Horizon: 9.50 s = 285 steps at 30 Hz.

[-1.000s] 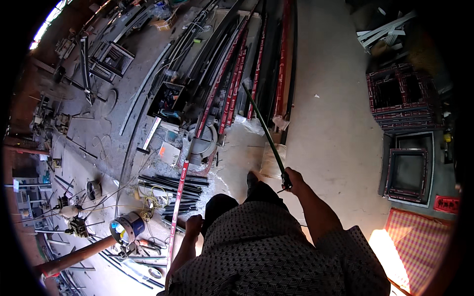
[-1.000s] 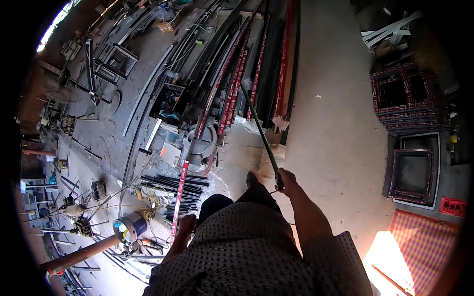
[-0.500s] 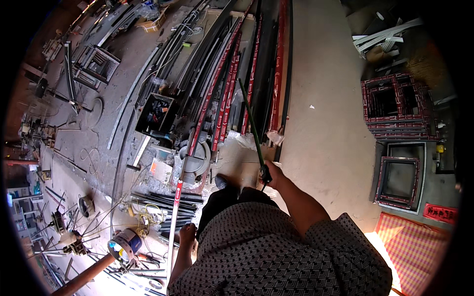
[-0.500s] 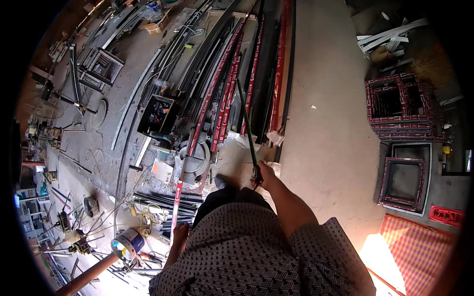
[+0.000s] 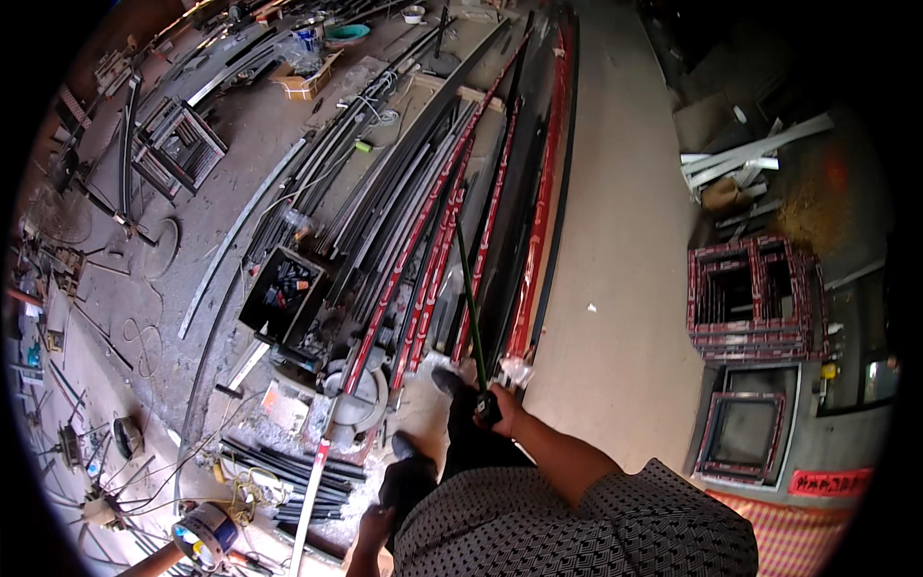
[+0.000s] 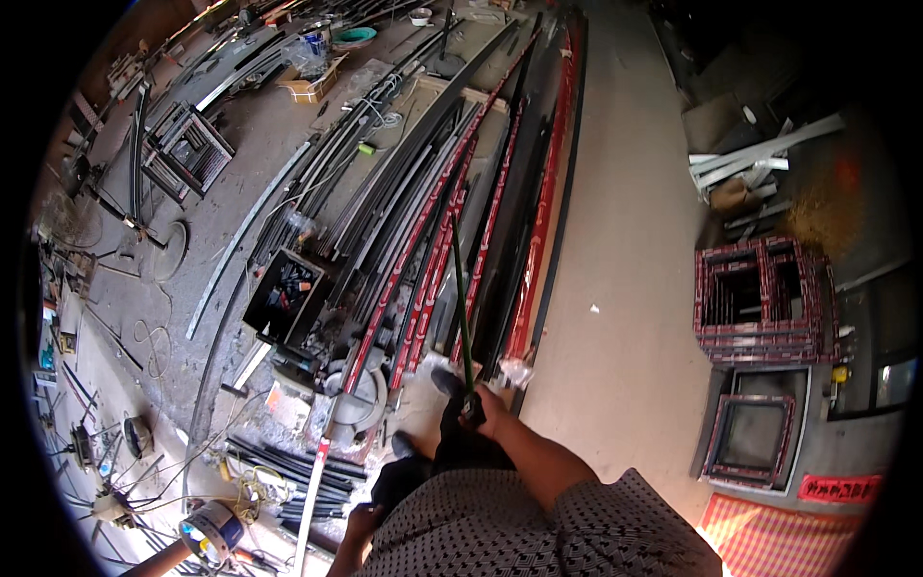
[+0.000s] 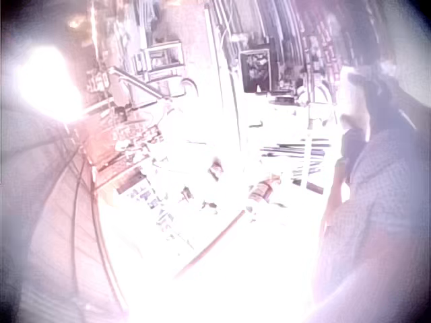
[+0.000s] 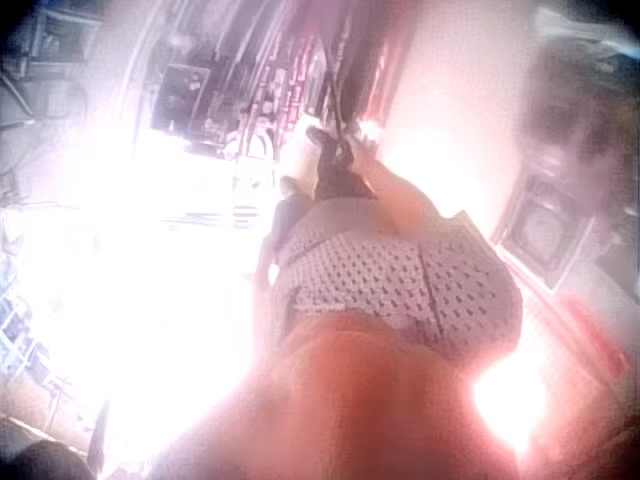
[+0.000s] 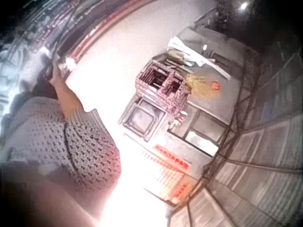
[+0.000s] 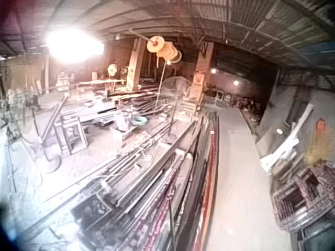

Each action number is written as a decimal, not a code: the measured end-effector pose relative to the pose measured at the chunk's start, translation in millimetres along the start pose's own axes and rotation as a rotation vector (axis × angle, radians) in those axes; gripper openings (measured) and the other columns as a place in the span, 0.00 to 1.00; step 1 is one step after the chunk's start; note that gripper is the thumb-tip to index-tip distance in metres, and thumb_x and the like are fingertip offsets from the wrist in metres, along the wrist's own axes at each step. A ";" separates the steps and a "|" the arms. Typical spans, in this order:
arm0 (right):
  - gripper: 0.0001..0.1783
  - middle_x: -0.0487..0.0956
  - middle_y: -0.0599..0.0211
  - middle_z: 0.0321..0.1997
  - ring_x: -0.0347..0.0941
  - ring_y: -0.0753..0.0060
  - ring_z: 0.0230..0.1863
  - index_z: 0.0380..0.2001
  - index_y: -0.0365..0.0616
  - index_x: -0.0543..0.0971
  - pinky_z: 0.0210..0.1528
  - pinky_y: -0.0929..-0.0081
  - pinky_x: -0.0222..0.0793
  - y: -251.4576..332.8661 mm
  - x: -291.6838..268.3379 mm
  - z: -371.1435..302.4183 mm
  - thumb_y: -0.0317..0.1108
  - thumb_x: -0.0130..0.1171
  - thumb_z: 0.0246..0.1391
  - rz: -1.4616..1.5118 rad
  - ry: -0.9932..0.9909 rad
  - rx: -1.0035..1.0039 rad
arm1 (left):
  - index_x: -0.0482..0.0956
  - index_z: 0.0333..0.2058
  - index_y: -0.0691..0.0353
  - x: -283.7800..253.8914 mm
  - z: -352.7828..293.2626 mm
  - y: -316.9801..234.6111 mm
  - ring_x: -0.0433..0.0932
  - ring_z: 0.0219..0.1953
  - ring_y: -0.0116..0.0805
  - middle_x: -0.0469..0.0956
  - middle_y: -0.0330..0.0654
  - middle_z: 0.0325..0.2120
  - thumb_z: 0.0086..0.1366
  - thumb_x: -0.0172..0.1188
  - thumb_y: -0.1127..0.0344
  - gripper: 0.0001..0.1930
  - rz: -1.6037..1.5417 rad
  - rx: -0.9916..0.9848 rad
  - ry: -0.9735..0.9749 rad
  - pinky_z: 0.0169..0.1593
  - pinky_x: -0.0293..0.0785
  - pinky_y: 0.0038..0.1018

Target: The person uses a tape measure to measure the dimensions of a large window frame and various metal profiles in a workshop. They measure the frame's width and height, then move to a cutting station to measure a long metal profile against the tape measure.

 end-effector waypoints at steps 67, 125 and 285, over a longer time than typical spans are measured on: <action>0.16 0.72 0.71 0.38 0.72 0.70 0.38 0.43 0.59 0.70 0.46 0.44 0.75 -153.9 1.6 491.5 0.44 0.62 0.54 -0.186 0.358 -0.042 | 0.77 0.47 0.64 102.0 252.4 -8.1 0.81 0.41 0.50 0.80 0.50 0.38 0.65 0.63 0.59 0.17 0.109 0.102 -0.439 0.45 0.76 0.42; 0.07 0.73 0.72 0.29 0.72 0.67 0.34 0.32 0.57 0.72 0.46 0.46 0.68 -192.1 -13.4 517.9 0.42 0.54 0.49 -0.117 0.209 0.130 | 0.80 0.45 0.68 97.0 201.5 152.8 0.77 0.32 0.25 0.78 0.39 0.31 0.75 0.53 0.60 0.15 -0.423 -0.342 -0.413 0.36 0.74 0.24; 0.20 0.81 0.47 0.27 0.81 0.44 0.35 0.41 0.40 0.80 0.38 0.53 0.73 -49.2 144.2 222.0 0.46 0.61 0.56 -2.710 0.877 -0.628 | 0.78 0.36 0.57 184.3 196.1 460.8 0.74 0.18 0.23 0.76 0.35 0.22 0.73 0.53 0.54 0.13 -1.240 -0.479 -0.914 0.23 0.78 0.22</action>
Point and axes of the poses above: each hand's wrist, its own z-axis towards the middle knuckle, its own x-axis out of the palm, y = z × x, the point moved 9 cm from there along z, towards the middle knuckle
